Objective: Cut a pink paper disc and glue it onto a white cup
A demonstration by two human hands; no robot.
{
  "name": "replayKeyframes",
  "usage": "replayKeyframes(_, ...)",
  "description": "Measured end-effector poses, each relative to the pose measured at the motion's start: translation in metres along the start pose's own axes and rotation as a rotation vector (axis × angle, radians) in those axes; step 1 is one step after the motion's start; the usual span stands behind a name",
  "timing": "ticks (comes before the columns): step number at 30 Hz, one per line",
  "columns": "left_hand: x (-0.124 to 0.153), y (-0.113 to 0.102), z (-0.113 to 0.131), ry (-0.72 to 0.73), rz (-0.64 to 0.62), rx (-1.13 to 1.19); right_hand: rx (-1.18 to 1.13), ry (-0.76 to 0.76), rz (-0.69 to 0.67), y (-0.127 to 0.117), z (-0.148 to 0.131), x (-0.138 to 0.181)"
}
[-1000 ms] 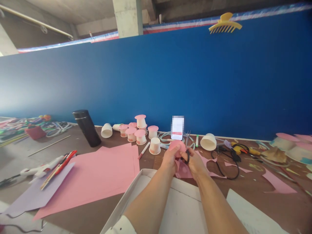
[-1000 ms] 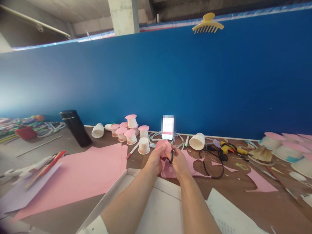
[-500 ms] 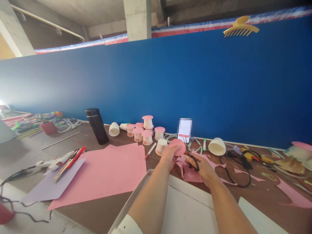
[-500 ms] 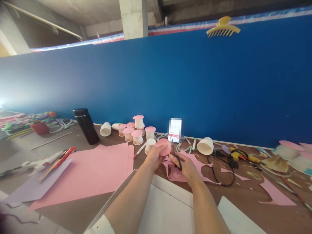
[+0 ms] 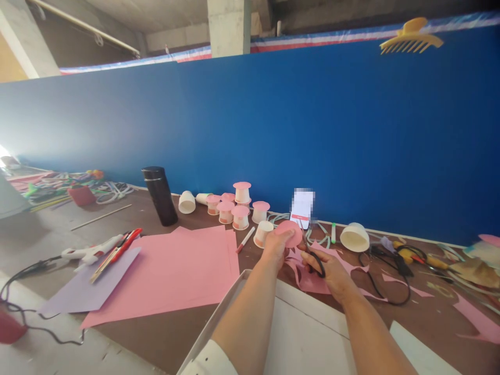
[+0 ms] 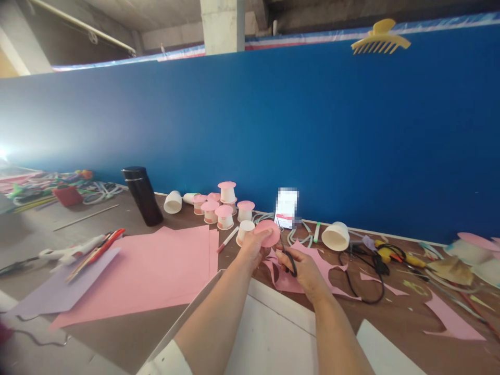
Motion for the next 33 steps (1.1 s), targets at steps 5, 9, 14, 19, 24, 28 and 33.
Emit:
replayKeyframes(5,0.0000,0.0035,-0.0011,-0.006,-0.029,0.028,0.033,-0.016,0.009,-0.0030,0.0016,-0.0015)
replayKeyframes(9,0.0030,0.0049,0.0008,-0.001,-0.033,0.023,0.028,-0.022,-0.003,-0.0027,0.0028,-0.0020)
replayKeyframes(14,0.0052,0.0059,0.0017,-0.004,-0.022,0.014,0.050,-0.017,0.009,-0.0036,0.0025,-0.0025)
replayKeyframes(19,0.0033,0.0076,0.0003,0.010,-0.052,0.050,0.062,-0.025,0.025,-0.0052,0.0043,-0.0036)
replayKeyframes(24,-0.0002,0.0047,-0.0022,0.013,-0.051,0.064,0.055,-0.014,0.007,-0.0037,0.0055,-0.0028)
replayKeyframes(28,-0.0036,0.0040,-0.0052,0.009,-0.060,0.069,0.058,-0.009,0.007,-0.0033,0.0024,-0.0018)
replayKeyframes(33,-0.0041,0.0031,-0.0058,0.013,-0.043,0.056,0.074,0.001,0.021,-0.0043,0.0009,-0.0008)
Point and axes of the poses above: each hand's wrist, its own x-axis away from the middle knuckle, its own y-axis out of the palm, z = x × y, the point moved 10 cm from there along -x, towards the middle knuckle, and after that the axes turned 14 degrees about x, right-handed, at the moved point
